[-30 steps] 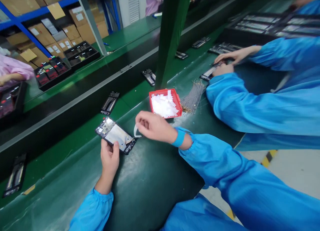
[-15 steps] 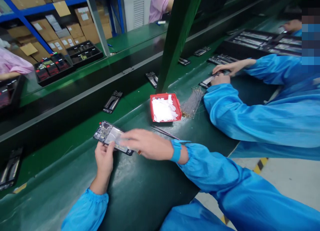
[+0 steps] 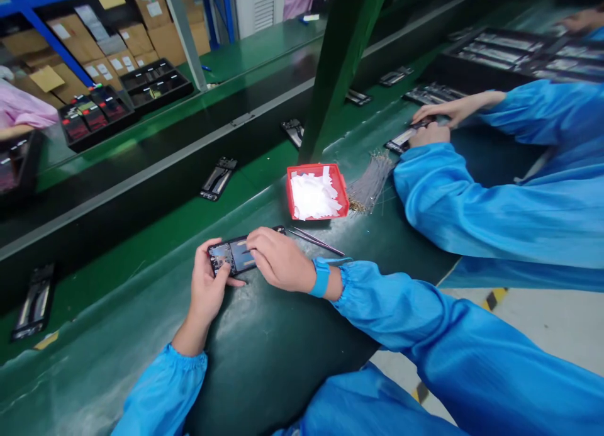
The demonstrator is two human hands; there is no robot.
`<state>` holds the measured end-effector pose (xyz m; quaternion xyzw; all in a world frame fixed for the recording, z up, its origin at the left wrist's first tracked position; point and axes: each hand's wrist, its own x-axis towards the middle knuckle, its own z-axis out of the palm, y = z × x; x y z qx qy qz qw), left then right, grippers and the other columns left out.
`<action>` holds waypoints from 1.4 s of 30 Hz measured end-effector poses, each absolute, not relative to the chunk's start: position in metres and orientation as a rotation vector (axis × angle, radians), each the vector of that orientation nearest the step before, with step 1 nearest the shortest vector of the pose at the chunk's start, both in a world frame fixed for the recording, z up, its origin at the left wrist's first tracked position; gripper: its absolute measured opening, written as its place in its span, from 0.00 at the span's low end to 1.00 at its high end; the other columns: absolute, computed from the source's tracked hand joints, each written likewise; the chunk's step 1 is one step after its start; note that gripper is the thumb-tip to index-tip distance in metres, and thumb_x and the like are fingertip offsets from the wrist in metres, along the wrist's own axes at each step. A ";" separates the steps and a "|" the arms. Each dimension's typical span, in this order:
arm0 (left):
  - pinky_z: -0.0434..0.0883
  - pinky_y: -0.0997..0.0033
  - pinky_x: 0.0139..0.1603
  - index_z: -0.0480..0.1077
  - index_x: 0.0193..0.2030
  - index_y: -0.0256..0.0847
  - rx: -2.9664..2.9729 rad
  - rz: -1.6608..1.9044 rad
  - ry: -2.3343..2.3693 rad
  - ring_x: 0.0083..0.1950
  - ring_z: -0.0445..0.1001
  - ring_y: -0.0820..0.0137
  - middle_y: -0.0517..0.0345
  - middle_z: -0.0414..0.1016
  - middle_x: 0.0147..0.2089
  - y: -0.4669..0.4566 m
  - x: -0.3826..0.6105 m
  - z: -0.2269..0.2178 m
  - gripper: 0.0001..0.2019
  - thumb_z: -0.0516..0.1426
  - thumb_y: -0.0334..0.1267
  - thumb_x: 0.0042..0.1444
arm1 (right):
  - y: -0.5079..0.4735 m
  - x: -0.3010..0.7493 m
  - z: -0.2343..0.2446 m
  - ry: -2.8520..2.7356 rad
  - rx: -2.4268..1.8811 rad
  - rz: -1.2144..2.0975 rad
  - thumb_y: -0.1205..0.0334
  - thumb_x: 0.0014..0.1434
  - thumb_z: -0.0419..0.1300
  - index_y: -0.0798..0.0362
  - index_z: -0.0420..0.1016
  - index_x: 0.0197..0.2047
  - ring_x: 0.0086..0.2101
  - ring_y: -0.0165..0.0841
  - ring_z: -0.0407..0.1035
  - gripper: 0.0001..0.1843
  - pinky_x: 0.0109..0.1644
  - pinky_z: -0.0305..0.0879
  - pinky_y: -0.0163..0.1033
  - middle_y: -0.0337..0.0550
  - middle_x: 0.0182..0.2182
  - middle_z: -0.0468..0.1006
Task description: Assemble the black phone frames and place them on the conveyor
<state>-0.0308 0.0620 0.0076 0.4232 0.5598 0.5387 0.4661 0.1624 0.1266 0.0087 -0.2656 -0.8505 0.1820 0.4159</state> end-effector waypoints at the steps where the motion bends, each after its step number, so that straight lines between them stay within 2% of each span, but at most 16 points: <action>1: 0.84 0.68 0.29 0.64 0.60 0.49 1.024 1.313 1.335 0.47 0.75 0.66 0.53 0.65 0.56 0.061 -0.030 0.008 0.27 0.66 0.41 0.54 | 0.126 0.161 0.007 -2.142 -0.649 0.463 0.68 0.70 0.51 0.52 0.71 0.46 0.42 0.40 0.71 0.08 0.49 0.70 0.46 0.50 0.42 0.77; 4: 0.86 0.63 0.33 0.62 0.56 0.49 0.991 1.280 1.296 0.47 0.76 0.66 0.55 0.67 0.53 0.060 -0.027 0.006 0.26 0.67 0.41 0.54 | 0.124 0.158 0.003 -2.172 -0.619 0.448 0.68 0.72 0.54 0.53 0.76 0.48 0.43 0.38 0.72 0.10 0.49 0.71 0.44 0.49 0.42 0.79; 7: 0.84 0.65 0.26 0.61 0.54 0.48 0.980 1.268 1.413 0.39 0.77 0.71 0.60 0.65 0.47 0.060 -0.024 0.005 0.26 0.68 0.43 0.54 | 0.125 0.160 0.005 -2.266 -0.624 0.339 0.66 0.72 0.56 0.54 0.77 0.54 0.42 0.38 0.73 0.11 0.48 0.69 0.45 0.49 0.42 0.81; 9: 0.83 0.68 0.23 0.62 0.54 0.48 0.969 1.279 1.465 0.36 0.76 0.72 0.61 0.65 0.46 0.061 -0.022 0.006 0.25 0.68 0.45 0.54 | 0.126 0.162 0.009 -2.340 -0.642 0.241 0.64 0.72 0.57 0.55 0.77 0.53 0.40 0.39 0.72 0.11 0.47 0.66 0.47 0.48 0.41 0.81; 12: 0.82 0.69 0.21 0.64 0.56 0.48 0.976 1.288 1.489 0.36 0.77 0.72 0.59 0.66 0.49 0.060 -0.021 0.008 0.26 0.68 0.45 0.54 | 0.127 0.164 0.013 -2.407 -0.658 0.120 0.63 0.73 0.56 0.55 0.79 0.48 0.39 0.39 0.71 0.11 0.44 0.62 0.47 0.48 0.38 0.81; 16: 0.84 0.66 0.26 0.65 0.62 0.48 1.008 1.257 1.438 0.40 0.79 0.68 0.53 0.70 0.53 0.058 -0.022 0.009 0.30 0.68 0.45 0.54 | 0.127 0.164 0.012 -2.325 -0.613 0.155 0.64 0.72 0.56 0.55 0.79 0.47 0.40 0.39 0.72 0.09 0.44 0.63 0.46 0.48 0.40 0.82; 21: 0.84 0.67 0.24 0.68 0.58 0.44 1.000 1.264 1.430 0.40 0.81 0.65 0.52 0.75 0.51 0.058 -0.021 0.007 0.29 0.70 0.46 0.52 | 0.128 0.164 0.008 -2.265 -0.597 0.210 0.66 0.72 0.58 0.54 0.79 0.47 0.39 0.37 0.73 0.08 0.48 0.62 0.47 0.46 0.39 0.83; 37: 0.83 0.68 0.24 0.71 0.53 0.42 0.910 1.341 1.507 0.35 0.82 0.68 0.56 0.79 0.43 0.058 -0.015 0.013 0.24 0.69 0.47 0.54 | 0.126 0.163 0.011 -2.281 -0.568 0.176 0.65 0.72 0.57 0.55 0.79 0.50 0.39 0.37 0.72 0.10 0.46 0.62 0.47 0.46 0.39 0.83; 42: 0.83 0.70 0.24 0.71 0.53 0.42 0.924 1.348 1.509 0.37 0.81 0.69 0.56 0.78 0.46 0.057 -0.013 0.013 0.24 0.70 0.47 0.53 | 0.127 0.163 0.012 -2.310 -0.606 0.127 0.65 0.73 0.56 0.56 0.79 0.48 0.39 0.38 0.71 0.10 0.44 0.62 0.47 0.46 0.38 0.82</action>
